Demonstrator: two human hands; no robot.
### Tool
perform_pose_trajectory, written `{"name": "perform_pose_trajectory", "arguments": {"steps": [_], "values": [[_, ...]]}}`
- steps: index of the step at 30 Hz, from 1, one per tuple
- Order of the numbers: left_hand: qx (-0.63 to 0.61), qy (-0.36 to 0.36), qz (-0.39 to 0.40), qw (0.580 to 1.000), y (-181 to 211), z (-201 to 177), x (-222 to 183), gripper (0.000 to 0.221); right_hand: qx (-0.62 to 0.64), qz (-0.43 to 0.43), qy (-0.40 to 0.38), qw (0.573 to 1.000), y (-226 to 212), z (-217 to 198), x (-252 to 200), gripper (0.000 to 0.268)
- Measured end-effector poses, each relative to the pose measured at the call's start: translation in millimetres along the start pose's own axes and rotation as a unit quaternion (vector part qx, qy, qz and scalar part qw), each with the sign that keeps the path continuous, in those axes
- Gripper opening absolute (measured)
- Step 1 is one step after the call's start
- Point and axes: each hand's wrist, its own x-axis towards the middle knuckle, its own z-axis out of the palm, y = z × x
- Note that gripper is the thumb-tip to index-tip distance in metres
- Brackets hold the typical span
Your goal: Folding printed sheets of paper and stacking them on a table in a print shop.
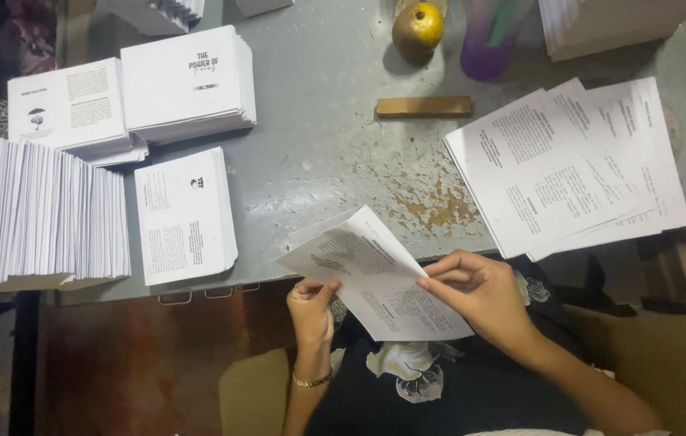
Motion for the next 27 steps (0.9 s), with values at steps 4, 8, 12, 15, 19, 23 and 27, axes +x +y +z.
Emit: {"name": "perform_pose_trajectory", "arguments": {"steps": [4,8,12,15,19,23,27], "values": [[-0.015,0.007,0.012,1.000,-2,-1,0,0.028,0.000,-0.021,0.003,1.000,0,1,-1,0.015],[-0.014,0.008,0.032,0.999,12,7,-6,0.028,-0.006,-0.030,0.005,1.000,0,1,-2,0.014],[-0.016,0.014,0.033,0.999,-8,-8,2,0.027,-0.011,-0.026,0.006,1.000,-2,0,1,0.014],[-0.003,0.025,0.043,0.999,12,3,-1,0.028,-0.001,-0.029,0.014,0.999,3,0,4,0.013],[0.052,0.043,0.069,0.995,11,-5,3,0.028,-0.051,-0.045,0.024,0.997,5,-2,13,0.011],[0.153,0.067,0.101,0.981,60,20,-5,0.031,-0.148,-0.097,0.042,0.983,17,-2,37,0.009],[0.303,0.096,0.092,0.944,83,37,22,0.033,-0.158,-0.105,0.026,0.982,34,2,79,0.011]]}}
